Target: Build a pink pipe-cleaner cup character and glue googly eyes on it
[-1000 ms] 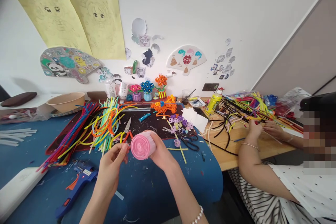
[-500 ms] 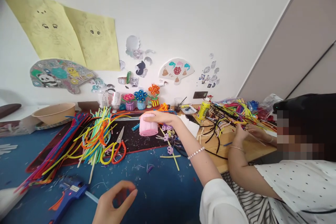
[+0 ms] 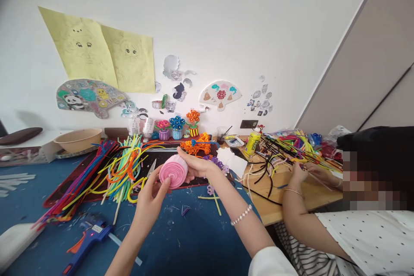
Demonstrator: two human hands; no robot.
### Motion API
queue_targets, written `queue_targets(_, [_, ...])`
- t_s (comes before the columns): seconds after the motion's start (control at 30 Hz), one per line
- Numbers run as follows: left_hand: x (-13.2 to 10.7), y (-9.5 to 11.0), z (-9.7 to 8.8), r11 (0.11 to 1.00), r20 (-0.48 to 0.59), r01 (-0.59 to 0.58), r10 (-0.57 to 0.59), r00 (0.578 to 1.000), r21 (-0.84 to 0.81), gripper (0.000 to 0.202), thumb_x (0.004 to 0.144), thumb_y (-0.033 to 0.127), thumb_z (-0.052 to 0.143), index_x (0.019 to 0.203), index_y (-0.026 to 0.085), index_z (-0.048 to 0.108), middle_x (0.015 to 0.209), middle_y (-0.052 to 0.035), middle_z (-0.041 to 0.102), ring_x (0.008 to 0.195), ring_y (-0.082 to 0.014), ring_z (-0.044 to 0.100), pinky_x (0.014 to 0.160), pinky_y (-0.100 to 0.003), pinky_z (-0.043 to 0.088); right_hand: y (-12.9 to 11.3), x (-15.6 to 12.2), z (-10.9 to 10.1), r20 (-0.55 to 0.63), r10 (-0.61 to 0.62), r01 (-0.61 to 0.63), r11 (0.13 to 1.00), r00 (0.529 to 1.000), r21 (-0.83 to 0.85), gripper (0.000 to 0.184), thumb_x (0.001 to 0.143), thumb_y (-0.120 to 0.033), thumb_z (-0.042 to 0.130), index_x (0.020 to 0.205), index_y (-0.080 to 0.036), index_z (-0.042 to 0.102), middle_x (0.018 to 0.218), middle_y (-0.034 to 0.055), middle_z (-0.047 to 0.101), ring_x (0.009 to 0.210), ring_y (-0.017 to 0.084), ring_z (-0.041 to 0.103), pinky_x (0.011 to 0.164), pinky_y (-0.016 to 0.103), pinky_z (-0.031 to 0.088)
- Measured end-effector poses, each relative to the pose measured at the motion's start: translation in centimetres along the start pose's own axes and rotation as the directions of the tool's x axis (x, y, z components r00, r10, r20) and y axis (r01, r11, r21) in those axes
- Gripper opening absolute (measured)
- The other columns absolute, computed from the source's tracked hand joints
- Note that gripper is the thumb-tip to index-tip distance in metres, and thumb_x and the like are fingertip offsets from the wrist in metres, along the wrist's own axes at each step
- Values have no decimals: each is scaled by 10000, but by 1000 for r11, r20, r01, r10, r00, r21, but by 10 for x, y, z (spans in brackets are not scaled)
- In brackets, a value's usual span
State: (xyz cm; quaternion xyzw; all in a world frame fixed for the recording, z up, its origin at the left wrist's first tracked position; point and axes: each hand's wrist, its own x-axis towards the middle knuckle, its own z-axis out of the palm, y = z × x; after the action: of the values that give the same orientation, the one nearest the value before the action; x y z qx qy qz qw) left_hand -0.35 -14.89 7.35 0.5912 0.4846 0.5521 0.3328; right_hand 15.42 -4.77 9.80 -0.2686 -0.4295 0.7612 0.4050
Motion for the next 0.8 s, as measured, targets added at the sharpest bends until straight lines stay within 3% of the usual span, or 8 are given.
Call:
queue_targets(0.1, [-7, -8, 2, 998, -89, 50, -54, 995, -50, 502, 869, 534, 542, 1206, 162, 555, 925, -72, 698, 606, -167, 646, 546, -285, 511, 25, -12, 9, -6, 71, -71, 997, 997, -4, 502, 817, -610, 640, 845, -111, 687, 570, 49, 692, 439, 146, 618, 418, 219, 479])
queue_targets(0.17, [-10, -14, 4, 999, -138, 49, -49, 989, -6, 478, 882, 522, 530, 1189, 157, 564, 894, -67, 703, 622, -174, 651, 553, -288, 513, 42, -21, 16, -54, 9, -6, 999, 998, 46, 511, 822, -623, 627, 1010, -151, 676, 808, 55, 756, 661, 153, 699, 601, 238, 556])
queue_targets(0.27, [-9, -19, 5, 995, -199, 31, -10, 980, 100, 418, 872, 508, 547, 1089, 158, 624, 849, -60, 703, 640, -181, 637, 567, -292, 505, 62, -30, 27, -84, -44, 62, 973, 995, 224, 551, 815, -588, 658, 1127, -134, 648, 1074, 126, 726, 960, 223, 689, 822, 335, 554])
queue_targets(0.4, [-8, -23, 0, 987, -204, 2, 31, 978, 158, 347, 845, 468, 589, 1031, 184, 662, 967, -80, 704, 689, -182, 627, 579, -295, 500, 71, -30, 28, -135, -12, 67, 909, 991, 411, 502, 799, -551, 666, 1064, -125, 651, 997, 127, 726, 922, 229, 678, 849, 358, 537])
queue_targets(0.53, [-13, -24, -6, 978, -161, -35, 70, 985, 208, 340, 859, 452, 580, 1071, 196, 652, 979, -88, 703, 668, -169, 623, 559, -293, 526, 69, -25, 20, -183, -76, 147, 899, 980, 412, 357, 793, -446, 622, 1017, -168, 641, 940, 127, 741, 847, 254, 683, 774, 384, 537])
queue_targets(0.63, [-15, -22, -3, 963, -149, -75, 116, 982, 257, 381, 884, 441, 562, 1173, 199, 610, 1024, -101, 694, 666, -160, 626, 555, -289, 537, 71, -21, 20, -171, -116, 176, 900, 978, 399, 359, 762, -446, 610, 1025, -203, 644, 976, 109, 749, 814, 264, 674, 758, 402, 533])
queue_targets(0.7, [-15, -22, 1, 945, -161, -119, 174, 971, 305, 418, 897, 419, 555, 1260, 212, 567, 1155, -124, 657, 758, -174, 650, 604, -302, 554, 74, -19, 23, -139, -104, 154, 899, 985, 411, 412, 759, -469, 584, 1035, -174, 661, 992, 112, 745, 783, 256, 667, 752, 388, 533])
queue_targets(0.8, [-12, -26, 7, 896, -167, -201, 286, 944, 397, 428, 924, 350, 530, 1336, 235, 527, 1311, -133, 587, 1085, -244, 625, 841, -391, 556, 79, -17, 29, -109, -90, 128, 896, 990, 424, 469, 774, -522, 568, 1032, -147, 680, 973, 110, 738, 823, 254, 667, 753, 363, 533])
